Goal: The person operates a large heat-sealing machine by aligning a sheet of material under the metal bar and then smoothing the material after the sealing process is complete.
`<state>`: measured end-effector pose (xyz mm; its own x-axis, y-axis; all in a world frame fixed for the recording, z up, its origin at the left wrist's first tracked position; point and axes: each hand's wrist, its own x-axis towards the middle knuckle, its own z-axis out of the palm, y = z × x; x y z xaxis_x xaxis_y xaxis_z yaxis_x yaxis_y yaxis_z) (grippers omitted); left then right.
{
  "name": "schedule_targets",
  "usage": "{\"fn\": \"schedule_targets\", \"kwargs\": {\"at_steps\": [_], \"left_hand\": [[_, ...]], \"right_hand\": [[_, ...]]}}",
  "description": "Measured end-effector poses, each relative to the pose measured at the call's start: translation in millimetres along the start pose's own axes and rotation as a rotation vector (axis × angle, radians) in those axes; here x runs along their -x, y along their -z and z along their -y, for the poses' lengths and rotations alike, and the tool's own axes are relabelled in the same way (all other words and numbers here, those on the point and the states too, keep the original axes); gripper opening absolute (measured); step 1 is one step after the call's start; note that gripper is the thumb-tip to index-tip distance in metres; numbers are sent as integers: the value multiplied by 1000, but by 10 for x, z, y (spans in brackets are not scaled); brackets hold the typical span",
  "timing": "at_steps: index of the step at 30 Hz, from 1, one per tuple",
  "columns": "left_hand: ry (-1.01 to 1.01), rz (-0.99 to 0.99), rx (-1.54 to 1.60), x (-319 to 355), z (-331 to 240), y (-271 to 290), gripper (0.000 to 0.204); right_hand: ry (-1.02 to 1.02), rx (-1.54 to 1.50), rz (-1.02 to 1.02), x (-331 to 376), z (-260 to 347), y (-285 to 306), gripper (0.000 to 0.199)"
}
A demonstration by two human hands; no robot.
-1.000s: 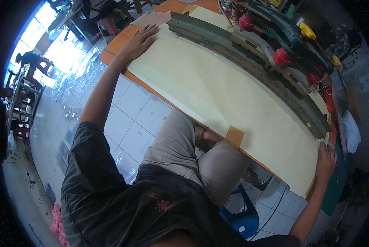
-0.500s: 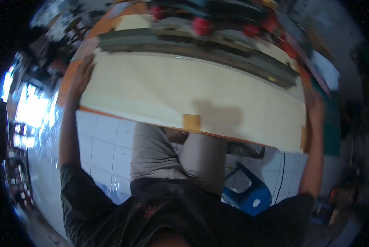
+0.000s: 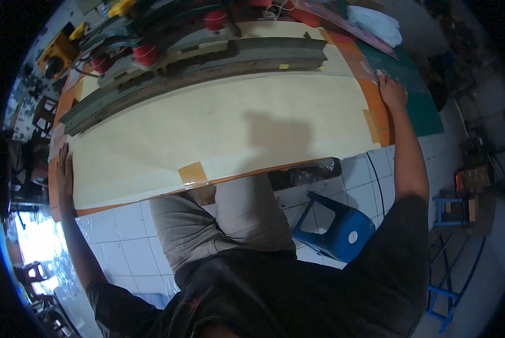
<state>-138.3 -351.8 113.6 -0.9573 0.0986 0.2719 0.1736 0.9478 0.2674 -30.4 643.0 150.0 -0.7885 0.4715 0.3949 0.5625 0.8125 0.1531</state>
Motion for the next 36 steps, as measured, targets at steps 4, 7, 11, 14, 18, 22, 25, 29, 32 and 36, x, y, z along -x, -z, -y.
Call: {"fn": "schedule_targets", "kwargs": {"at_steps": [4,7,11,14,18,22,25,29,32,36], "left_hand": [[-8,4,-21,-11,56,-28,53],[16,6,8,-12,101,-52,53],[12,27,-34,-10,135,-38,52],[-36,30,15,-29,148,-35,52],[-63,34,7,-29,161,-63,52],[-29,27,89,-38,163,-66,52],[-26,28,69,-52,158,-52,52],[0,36,13,-34,144,-16,53],[-14,45,15,-36,121,10,53],[1,46,42,-40,110,28,53]], "right_hand": [[-33,-8,-239,-85,-202,-68,77],[80,-177,72,44,42,134,79],[-77,-166,169,262,219,224,76],[-173,-202,152,151,55,156,73],[-202,-244,138,21,-203,-44,72],[-228,-259,133,-68,-320,-213,73],[-284,-277,161,-186,-398,-281,74],[-296,-269,165,-311,-466,-371,75],[-277,-298,183,-344,-529,-427,76],[-291,-265,162,-400,-572,-532,76]]}}
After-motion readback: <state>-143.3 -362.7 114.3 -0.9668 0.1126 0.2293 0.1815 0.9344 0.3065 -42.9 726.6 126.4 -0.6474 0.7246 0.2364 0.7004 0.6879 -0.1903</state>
